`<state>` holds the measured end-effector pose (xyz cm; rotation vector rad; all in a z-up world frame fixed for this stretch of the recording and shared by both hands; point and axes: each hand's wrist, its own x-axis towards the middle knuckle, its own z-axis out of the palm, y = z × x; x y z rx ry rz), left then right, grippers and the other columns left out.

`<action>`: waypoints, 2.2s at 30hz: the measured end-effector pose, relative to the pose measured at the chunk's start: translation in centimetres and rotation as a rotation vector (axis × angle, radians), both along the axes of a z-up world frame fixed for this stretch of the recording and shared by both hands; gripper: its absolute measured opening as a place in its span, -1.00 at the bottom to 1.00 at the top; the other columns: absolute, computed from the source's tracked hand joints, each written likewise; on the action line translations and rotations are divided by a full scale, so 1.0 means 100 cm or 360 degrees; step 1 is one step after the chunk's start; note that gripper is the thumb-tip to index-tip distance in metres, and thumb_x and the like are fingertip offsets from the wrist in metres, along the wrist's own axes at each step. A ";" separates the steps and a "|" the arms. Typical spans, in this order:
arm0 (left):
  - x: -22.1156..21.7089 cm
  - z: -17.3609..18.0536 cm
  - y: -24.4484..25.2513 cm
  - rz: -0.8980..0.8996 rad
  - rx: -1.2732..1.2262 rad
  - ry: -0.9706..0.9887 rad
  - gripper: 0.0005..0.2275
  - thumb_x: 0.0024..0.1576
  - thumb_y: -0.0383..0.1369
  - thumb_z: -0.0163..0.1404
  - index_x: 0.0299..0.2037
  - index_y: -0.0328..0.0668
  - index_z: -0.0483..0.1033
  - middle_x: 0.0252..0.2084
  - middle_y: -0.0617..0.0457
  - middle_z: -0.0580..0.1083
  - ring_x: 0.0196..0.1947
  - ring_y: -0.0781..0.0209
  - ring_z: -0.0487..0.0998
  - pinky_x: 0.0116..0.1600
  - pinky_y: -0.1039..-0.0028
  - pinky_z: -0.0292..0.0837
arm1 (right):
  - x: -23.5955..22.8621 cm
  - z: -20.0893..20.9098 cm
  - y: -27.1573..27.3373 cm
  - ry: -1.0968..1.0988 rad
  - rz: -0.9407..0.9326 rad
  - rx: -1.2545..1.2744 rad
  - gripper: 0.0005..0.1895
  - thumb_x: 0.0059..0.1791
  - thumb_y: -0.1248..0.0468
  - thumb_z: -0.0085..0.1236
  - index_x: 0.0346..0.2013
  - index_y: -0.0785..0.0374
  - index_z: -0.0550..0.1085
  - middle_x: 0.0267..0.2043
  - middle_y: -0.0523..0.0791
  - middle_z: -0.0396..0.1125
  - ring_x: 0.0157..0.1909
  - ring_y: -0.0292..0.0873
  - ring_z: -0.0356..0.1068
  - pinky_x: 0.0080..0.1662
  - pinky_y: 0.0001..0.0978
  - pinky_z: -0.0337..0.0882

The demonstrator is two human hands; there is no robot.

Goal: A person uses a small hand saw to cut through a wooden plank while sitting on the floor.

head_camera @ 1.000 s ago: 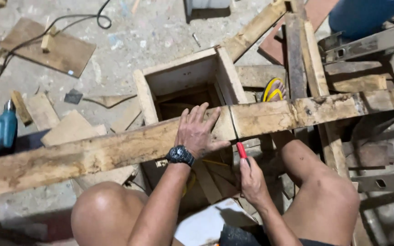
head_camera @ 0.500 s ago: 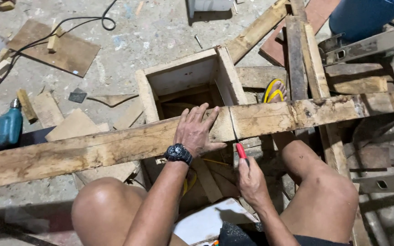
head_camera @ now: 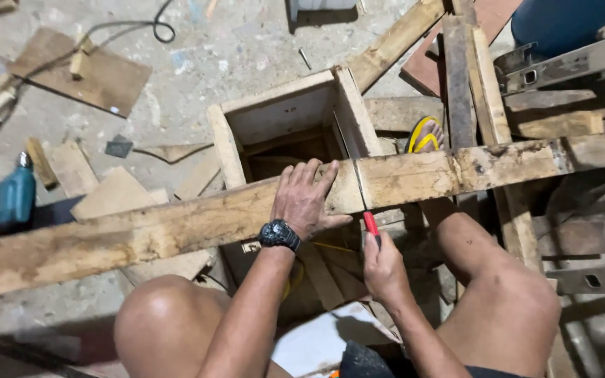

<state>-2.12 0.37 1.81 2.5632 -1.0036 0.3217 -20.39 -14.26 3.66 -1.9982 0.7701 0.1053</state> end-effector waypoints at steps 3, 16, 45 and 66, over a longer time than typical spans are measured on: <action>0.006 0.006 -0.003 -0.0009 -0.0017 -0.0037 -0.02 -0.25 0.36 0.19 0.37 0.02 0.30 0.16 -0.10 0.36 0.11 -0.09 0.40 0.30 0.01 0.17 | 0.019 0.007 -0.006 -0.0099 0.0052 -0.0040 -0.66 0.15 0.07 -0.18 -0.29 0.26 0.40 -0.49 0.02 0.28 -0.40 0.02 0.27 -0.31 -0.07 0.28; 0.001 0.004 -0.001 0.0026 0.0134 0.0063 0.00 -0.23 0.42 0.15 0.39 0.02 0.30 0.19 -0.11 0.36 0.09 -0.06 0.39 0.30 0.05 0.16 | -0.035 0.008 0.004 0.0060 -0.0057 0.0106 -0.63 0.12 0.16 -0.19 0.01 0.31 0.49 -0.32 -0.05 0.41 -0.30 -0.19 0.37 -0.20 -0.34 0.40; 0.006 0.008 -0.002 0.0056 0.0178 0.0096 0.00 -0.20 0.44 0.12 0.41 0.06 0.27 0.23 -0.17 0.38 0.18 -0.12 0.39 0.32 0.04 0.16 | -0.047 0.024 0.005 -0.0059 -0.0072 0.0202 -0.72 0.14 0.16 -0.13 -0.26 0.27 0.46 -0.54 -0.16 0.21 -0.52 -0.27 0.12 -0.45 -0.34 0.22; 0.002 0.011 0.000 0.0072 0.0024 0.0052 -0.05 -0.21 0.37 0.16 0.36 0.00 0.34 0.18 -0.15 0.39 0.13 -0.12 0.41 0.31 0.07 0.16 | -0.072 0.015 0.005 -0.0027 -0.0110 0.0235 -0.72 0.14 0.18 -0.13 -0.28 0.29 0.46 -0.56 -0.17 0.19 -0.53 -0.27 0.12 -0.46 -0.35 0.19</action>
